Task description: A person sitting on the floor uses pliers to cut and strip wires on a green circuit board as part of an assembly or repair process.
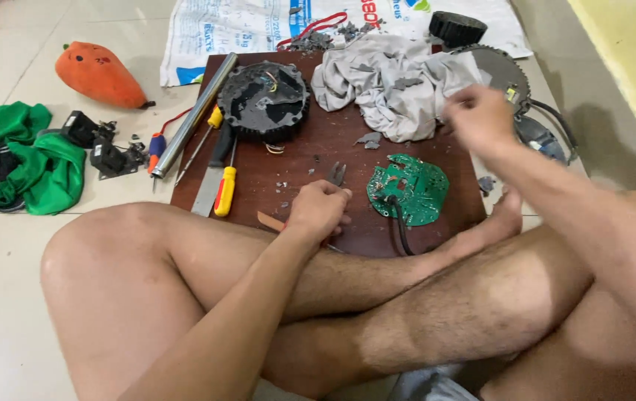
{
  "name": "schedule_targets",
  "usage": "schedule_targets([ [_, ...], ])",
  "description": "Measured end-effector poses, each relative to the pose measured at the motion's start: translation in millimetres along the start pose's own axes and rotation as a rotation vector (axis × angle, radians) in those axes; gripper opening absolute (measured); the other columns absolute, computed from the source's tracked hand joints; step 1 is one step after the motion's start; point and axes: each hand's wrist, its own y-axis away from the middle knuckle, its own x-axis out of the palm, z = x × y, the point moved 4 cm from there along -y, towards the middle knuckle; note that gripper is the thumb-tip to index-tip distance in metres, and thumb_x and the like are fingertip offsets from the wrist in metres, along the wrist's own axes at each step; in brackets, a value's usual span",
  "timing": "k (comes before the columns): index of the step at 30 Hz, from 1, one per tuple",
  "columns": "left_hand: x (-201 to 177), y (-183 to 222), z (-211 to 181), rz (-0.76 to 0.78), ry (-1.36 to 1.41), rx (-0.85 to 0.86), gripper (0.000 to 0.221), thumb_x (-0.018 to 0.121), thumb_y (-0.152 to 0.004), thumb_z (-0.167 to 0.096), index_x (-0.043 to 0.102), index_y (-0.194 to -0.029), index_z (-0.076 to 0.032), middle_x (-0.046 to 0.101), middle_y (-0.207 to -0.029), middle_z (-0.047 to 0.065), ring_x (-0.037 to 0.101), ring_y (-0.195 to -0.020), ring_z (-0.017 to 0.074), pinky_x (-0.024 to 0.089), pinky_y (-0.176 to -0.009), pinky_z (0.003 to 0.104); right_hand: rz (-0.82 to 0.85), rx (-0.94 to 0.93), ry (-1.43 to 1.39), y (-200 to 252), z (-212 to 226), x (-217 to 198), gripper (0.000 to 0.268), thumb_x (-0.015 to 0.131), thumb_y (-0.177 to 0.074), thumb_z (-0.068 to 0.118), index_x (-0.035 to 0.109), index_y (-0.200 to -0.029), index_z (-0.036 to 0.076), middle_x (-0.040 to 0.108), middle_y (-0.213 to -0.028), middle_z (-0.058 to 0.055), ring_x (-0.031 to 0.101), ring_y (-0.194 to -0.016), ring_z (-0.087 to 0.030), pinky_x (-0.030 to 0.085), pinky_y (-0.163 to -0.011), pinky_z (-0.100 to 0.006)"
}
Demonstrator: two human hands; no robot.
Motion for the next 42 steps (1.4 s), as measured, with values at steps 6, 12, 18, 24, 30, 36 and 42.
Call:
schedule_targets([
  [6,-6,-5,-1,-0.097,-0.288,0.026,0.043,0.059,-0.1,-0.037,0.073,-0.129,-0.009,0.077,-0.117,0.019,0.073,-0.117,0.0357,0.057,-0.101,0.051,-0.06,0.553,-0.447,-29,-118,-67,0.016,0.052,-0.105,0.022,0.058,-0.112,0.009,0.05,-0.081,0.009,0.065,-0.066,-0.004,0.061,-0.063,-0.017],
  [12,15,-23,9,-0.188,-0.794,0.037,0.076,0.081,-0.088,-0.042,0.047,-0.141,0.0,0.042,-0.144,0.02,0.045,-0.128,0.0403,0.051,-0.098,0.064,-0.32,0.899,-0.389,-24,-131,-78,0.025,0.071,-0.095,0.02,0.069,-0.118,0.013,0.068,-0.106,-0.006,0.067,-0.079,-0.012,0.063,-0.062,-0.025],
  [18,8,-60,23,-0.018,-1.049,-0.124,0.051,0.033,-0.109,-0.02,0.042,-0.155,-0.001,0.047,-0.157,0.017,0.039,-0.14,0.0396,0.05,-0.078,0.062,0.264,-0.139,0.209,122,69,-23,0.037,0.065,-0.098,0.023,0.075,-0.13,0.006,0.074,-0.124,-0.023,0.068,-0.122,-0.044,0.055,-0.102,-0.058],
  [24,5,-40,31,-1.435,-1.169,1.5,0.029,0.048,-0.087,0.008,0.057,-0.06,0.0,0.031,-0.056,0.019,0.037,-0.051,0.0363,0.032,-0.044,0.049,0.81,-0.213,0.607,171,113,-27,0.083,0.068,-0.095,0.05,0.033,-0.166,0.022,0.034,-0.17,-0.013,0.033,-0.156,-0.039,0.037,-0.126,-0.056],
  [30,-12,-70,22,-0.257,-1.254,0.475,0.025,0.038,-0.102,-0.015,0.056,-0.116,-0.006,0.066,-0.109,0.014,0.075,-0.098,0.0387,0.059,-0.075,0.055,0.848,-0.198,0.612,148,65,15,0.088,0.066,-0.096,0.054,0.028,-0.168,0.019,0.03,-0.173,-0.014,0.031,-0.158,-0.037,0.036,-0.128,-0.055],
  [36,10,-91,33,-0.117,-1.215,0.389,0.067,0.059,-0.093,-0.025,0.037,-0.153,-0.002,0.045,-0.136,0.018,0.069,-0.107,0.0455,0.059,-0.071,0.068,0.869,-0.247,0.637,142,48,27,0.078,0.062,-0.096,0.057,0.038,-0.164,0.028,0.031,-0.173,-0.015,0.033,-0.157,-0.041,0.036,-0.126,-0.055],
  [42,30,-67,20,-0.281,-1.351,0.438,0.053,0.048,-0.099,-0.02,0.039,-0.147,0.0,0.043,-0.139,0.025,0.061,-0.101,0.0441,0.047,-0.049,0.064,0.882,-0.257,0.695,135,44,33,0.079,0.061,-0.094,0.061,0.039,-0.164,0.032,0.032,-0.173,-0.012,0.036,-0.156,-0.04,0.037,-0.126,-0.055],
])
